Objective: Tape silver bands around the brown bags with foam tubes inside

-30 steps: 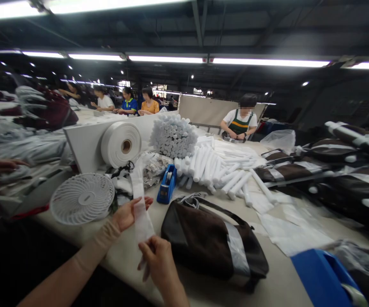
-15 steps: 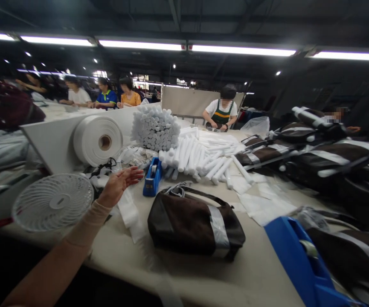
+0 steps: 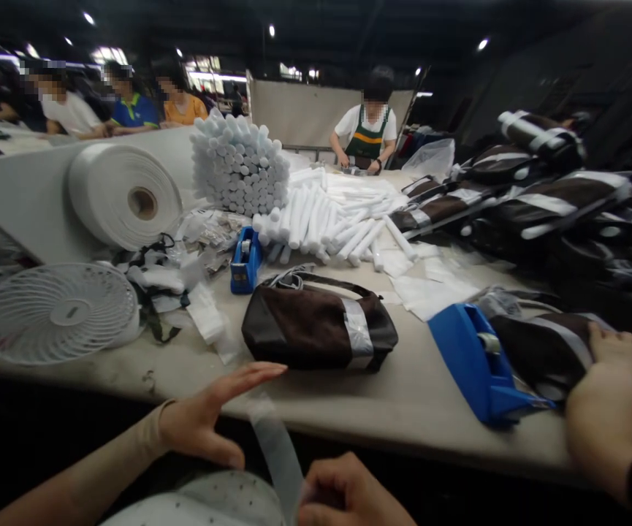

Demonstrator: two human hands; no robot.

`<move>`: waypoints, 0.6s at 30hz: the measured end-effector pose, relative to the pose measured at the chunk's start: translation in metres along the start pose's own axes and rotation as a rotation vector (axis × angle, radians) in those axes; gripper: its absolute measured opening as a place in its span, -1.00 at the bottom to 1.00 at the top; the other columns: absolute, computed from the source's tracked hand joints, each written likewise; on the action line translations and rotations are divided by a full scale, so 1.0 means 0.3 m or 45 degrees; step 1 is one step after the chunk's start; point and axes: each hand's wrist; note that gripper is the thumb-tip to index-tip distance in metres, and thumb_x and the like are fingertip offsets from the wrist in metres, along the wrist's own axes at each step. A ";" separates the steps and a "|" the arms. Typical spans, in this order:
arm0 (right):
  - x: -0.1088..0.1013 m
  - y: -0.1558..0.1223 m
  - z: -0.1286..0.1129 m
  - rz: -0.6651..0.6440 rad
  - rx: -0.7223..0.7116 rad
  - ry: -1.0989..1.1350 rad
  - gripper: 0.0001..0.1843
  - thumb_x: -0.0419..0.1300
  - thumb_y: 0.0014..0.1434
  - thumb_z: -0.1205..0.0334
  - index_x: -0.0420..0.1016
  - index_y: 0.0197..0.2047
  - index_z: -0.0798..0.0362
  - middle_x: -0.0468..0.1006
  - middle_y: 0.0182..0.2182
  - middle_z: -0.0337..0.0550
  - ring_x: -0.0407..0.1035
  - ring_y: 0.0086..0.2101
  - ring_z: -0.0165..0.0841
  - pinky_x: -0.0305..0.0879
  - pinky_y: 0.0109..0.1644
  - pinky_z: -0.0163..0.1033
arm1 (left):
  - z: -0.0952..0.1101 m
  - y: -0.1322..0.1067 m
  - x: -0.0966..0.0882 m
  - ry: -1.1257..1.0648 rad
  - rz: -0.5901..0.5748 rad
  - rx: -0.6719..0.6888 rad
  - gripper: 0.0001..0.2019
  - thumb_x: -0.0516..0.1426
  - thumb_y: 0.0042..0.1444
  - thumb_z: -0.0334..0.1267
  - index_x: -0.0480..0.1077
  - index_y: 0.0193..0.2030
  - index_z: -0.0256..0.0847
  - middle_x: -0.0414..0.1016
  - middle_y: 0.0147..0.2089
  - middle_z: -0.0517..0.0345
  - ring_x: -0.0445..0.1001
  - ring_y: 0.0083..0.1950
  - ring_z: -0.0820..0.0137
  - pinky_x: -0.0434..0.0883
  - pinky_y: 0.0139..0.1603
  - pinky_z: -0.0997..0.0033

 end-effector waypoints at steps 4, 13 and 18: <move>-0.084 -0.042 -0.121 -0.231 -0.126 0.197 -0.59 0.30 0.05 -0.14 0.62 -0.38 0.08 0.40 -0.61 -0.24 0.27 -0.58 -0.43 0.16 -0.49 -0.36 | 0.074 0.065 0.092 -0.298 -0.250 -0.006 -0.31 0.29 0.02 0.08 0.30 0.26 -0.15 0.47 0.09 -0.07 0.43 0.09 0.20 0.36 0.15 0.23; -0.120 -0.018 0.084 0.419 -0.569 1.143 -0.62 0.50 -0.20 0.12 0.39 -0.51 0.09 0.38 -0.63 -0.33 0.19 -0.68 -0.54 0.06 -0.66 -0.45 | -0.041 -0.012 0.216 -0.412 0.203 -0.363 -0.67 0.24 0.11 -0.08 0.35 -0.51 -0.27 0.19 -0.54 0.26 0.13 -0.50 0.55 0.13 -0.48 0.53; -0.032 0.073 0.022 0.895 -0.613 1.593 -0.69 0.48 -0.13 0.20 0.47 -0.34 0.02 0.53 -0.40 -0.27 0.46 -0.35 -0.39 0.44 -0.20 -0.30 | -0.049 -0.026 0.260 -0.342 0.058 -0.373 -0.71 0.27 0.05 -0.05 0.44 -0.46 -0.24 0.32 -0.50 0.20 0.28 -0.45 0.48 0.27 -0.42 0.52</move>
Point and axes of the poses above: each hand's wrist, its own y-axis towards the middle knuckle, its own x-axis out of the palm, z = x × y
